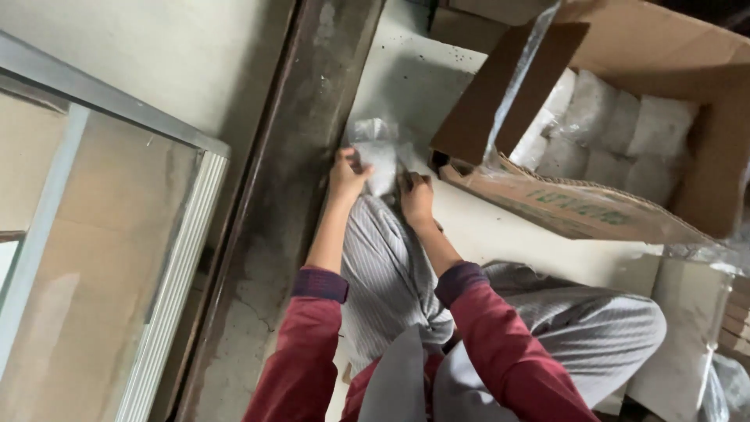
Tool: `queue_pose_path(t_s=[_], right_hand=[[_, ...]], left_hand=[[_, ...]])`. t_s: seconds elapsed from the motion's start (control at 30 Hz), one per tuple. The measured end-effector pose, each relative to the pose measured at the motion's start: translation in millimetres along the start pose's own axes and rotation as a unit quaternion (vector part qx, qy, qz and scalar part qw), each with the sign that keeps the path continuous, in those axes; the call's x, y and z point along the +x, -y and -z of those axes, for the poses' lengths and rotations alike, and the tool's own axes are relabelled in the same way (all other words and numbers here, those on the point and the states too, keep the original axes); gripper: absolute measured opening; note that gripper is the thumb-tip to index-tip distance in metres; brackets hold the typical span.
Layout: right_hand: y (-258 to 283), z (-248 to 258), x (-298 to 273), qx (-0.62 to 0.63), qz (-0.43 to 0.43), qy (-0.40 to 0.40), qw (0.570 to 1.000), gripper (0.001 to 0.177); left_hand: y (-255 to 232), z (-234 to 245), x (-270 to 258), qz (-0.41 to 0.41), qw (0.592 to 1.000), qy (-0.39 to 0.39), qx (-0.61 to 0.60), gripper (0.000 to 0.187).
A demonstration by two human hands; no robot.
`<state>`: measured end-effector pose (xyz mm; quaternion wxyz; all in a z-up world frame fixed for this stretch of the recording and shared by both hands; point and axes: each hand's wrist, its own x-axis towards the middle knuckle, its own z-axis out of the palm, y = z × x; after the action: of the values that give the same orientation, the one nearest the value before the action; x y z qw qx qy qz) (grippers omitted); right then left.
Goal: Packaging small plastic bags by wrapping them in cardboard strips and placing them into a larger cardboard box while sitting on the floor.
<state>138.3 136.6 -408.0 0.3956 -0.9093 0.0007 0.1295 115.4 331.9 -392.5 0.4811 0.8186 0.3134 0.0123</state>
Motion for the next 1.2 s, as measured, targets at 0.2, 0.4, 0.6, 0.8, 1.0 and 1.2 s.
queue_pose_path(t_s=[0.2, 0.4, 0.6, 0.8, 1.0, 1.2], right_hand=[[2, 11, -4, -0.004, 0.030, -0.011, 0.999, 0.031], [6, 52, -34, -0.027, 0.006, 0.034, 0.999, 0.019], [-9, 150, -110, -0.144, 0.115, 0.053, 0.981, 0.018], [-10, 270, -148, 0.066, 0.089, -0.078, 0.991, 0.027], [0, 387, -154, -0.105, 0.186, -0.410, 0.887, 0.021], [-31, 410, -117, -0.230, 0.133, -0.350, 0.898, 0.035]], left_hand=[[22, -33, 36, -0.001, 0.981, 0.077, 0.176, 0.099], [22, -35, 28, -0.059, 0.970, 0.041, 0.232, 0.091], [-131, 18, -65, -0.087, 0.963, -0.065, 0.245, 0.070], [-287, -8, -147, -0.400, 0.898, -0.181, -0.027, 0.038], [-399, -53, -161, -0.513, 0.858, -0.031, -0.023, 0.032], [-418, -178, -122, -0.492, 0.795, 0.244, 0.256, 0.007]])
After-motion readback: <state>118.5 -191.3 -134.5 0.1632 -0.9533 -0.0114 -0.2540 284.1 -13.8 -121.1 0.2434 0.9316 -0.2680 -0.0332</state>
